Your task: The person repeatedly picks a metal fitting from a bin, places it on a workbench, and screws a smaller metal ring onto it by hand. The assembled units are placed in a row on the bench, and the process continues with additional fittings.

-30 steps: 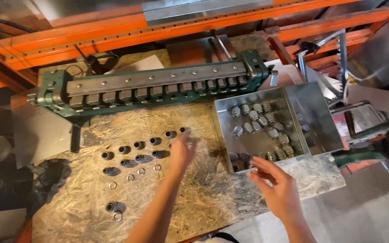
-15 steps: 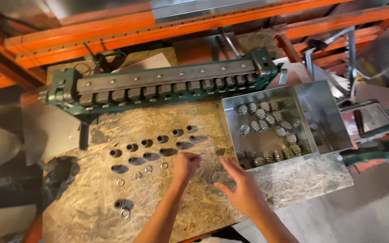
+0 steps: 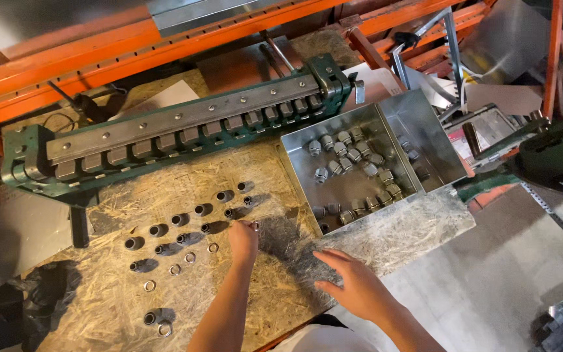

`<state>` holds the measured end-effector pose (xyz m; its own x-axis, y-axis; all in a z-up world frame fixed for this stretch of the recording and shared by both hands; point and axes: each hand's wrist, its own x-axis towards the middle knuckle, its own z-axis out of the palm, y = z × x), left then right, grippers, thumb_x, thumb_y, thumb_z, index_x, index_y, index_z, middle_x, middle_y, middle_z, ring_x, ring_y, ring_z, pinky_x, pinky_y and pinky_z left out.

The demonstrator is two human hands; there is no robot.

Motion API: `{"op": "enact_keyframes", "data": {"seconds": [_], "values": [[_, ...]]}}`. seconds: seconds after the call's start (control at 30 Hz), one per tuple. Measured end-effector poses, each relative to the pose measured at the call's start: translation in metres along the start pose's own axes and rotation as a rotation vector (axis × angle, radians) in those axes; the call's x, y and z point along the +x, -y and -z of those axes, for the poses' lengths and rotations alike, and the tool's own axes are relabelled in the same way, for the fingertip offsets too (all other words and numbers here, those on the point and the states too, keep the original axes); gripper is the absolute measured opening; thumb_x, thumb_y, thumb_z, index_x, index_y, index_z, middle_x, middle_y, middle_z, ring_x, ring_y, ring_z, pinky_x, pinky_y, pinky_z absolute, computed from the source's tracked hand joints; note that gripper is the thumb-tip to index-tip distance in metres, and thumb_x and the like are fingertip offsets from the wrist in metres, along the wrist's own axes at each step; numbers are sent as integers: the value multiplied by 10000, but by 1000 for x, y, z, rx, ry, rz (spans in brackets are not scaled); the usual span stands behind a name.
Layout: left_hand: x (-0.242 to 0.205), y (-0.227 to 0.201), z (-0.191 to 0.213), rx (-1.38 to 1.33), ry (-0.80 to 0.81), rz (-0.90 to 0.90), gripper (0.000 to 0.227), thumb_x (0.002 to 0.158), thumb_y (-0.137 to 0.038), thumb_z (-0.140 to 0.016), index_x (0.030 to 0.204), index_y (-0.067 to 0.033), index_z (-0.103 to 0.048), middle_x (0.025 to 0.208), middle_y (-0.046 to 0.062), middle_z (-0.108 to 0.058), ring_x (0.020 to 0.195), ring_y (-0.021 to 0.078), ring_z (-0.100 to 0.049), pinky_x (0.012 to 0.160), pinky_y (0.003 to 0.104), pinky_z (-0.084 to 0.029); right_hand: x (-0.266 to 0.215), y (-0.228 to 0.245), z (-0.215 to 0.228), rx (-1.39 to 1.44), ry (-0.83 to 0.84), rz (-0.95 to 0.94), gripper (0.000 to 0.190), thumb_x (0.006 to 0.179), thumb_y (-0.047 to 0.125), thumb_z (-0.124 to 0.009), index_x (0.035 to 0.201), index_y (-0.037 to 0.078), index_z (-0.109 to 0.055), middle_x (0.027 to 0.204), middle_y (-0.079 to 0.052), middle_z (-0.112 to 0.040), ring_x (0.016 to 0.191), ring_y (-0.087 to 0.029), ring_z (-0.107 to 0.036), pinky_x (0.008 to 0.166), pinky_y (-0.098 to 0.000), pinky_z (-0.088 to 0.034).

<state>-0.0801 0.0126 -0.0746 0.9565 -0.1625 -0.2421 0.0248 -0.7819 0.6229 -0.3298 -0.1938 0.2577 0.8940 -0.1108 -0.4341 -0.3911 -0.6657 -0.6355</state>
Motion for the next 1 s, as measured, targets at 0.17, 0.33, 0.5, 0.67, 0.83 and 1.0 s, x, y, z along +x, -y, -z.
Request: {"op": "enact_keyframes", "data": {"seconds": [0.17, 0.33, 0.5, 0.67, 0.83, 1.0], "values": [[-1, -24, 16, 50, 65, 87, 350, 1062, -182, -809, 766, 5, -784, 695, 178, -771, 641, 304, -755, 658, 504, -558, -6, 41, 20, 8, 151, -154, 761, 1109, 358, -761, 1795, 350, -431, 1895, 54, -345, 1711, -228, -412, 1335, -550, -407], [6, -22, 15, 80, 64, 162, 376, 1079, -292, -824, 1033, 80, -821, 999, 343, -806, 945, 562, -795, 822, 649, -612, -5, 39, 18, 11, 176, -153, 768, 1120, 384, -739, 1810, 357, -404, 1914, 52, -286, 1709, -230, -413, 1316, -545, -421], [-18, -51, 38, 168, 173, 233, 243, 1165, 41, -566, 1126, 41, -806, 1039, 209, -836, 893, 284, -804, 693, 395, -686, 5, 10, 7, -82, 110, -70, 714, 1110, 394, -759, 1755, 234, -496, 1821, -21, -489, 1652, -255, -490, 1359, -544, -375], [-79, -54, 49, 154, 111, 41, 257, 1161, -273, -666, 1055, -91, -813, 870, 136, -816, 803, 316, -769, 725, 450, -655, 45, -51, -24, -85, -159, -188, 438, 1054, 360, -746, 1488, 304, -746, 1408, -60, -796, 767, -195, -636, 802, -441, -694], [-175, -54, 63, 170, 164, 47, 340, 1139, -288, -589, 922, -119, -789, 726, 80, -784, 637, 281, -779, 576, 481, -646, 148, -132, -37, -125, -347, -81, 373, 1088, 202, -750, 1456, 151, -786, 1323, -99, -867, 1058, -261, -864, 947, -444, -712], [-228, -36, 64, 153, 344, 143, 292, 1174, -334, -610, 1385, -290, -808, 887, 47, -870, 669, 244, -788, 580, 414, -593, 264, -228, -60, -530, -158, 48, 596, 999, 285, -879, 1555, 132, -728, 1562, -94, -742, 1433, -293, -698, 1396, -457, -397]]}}
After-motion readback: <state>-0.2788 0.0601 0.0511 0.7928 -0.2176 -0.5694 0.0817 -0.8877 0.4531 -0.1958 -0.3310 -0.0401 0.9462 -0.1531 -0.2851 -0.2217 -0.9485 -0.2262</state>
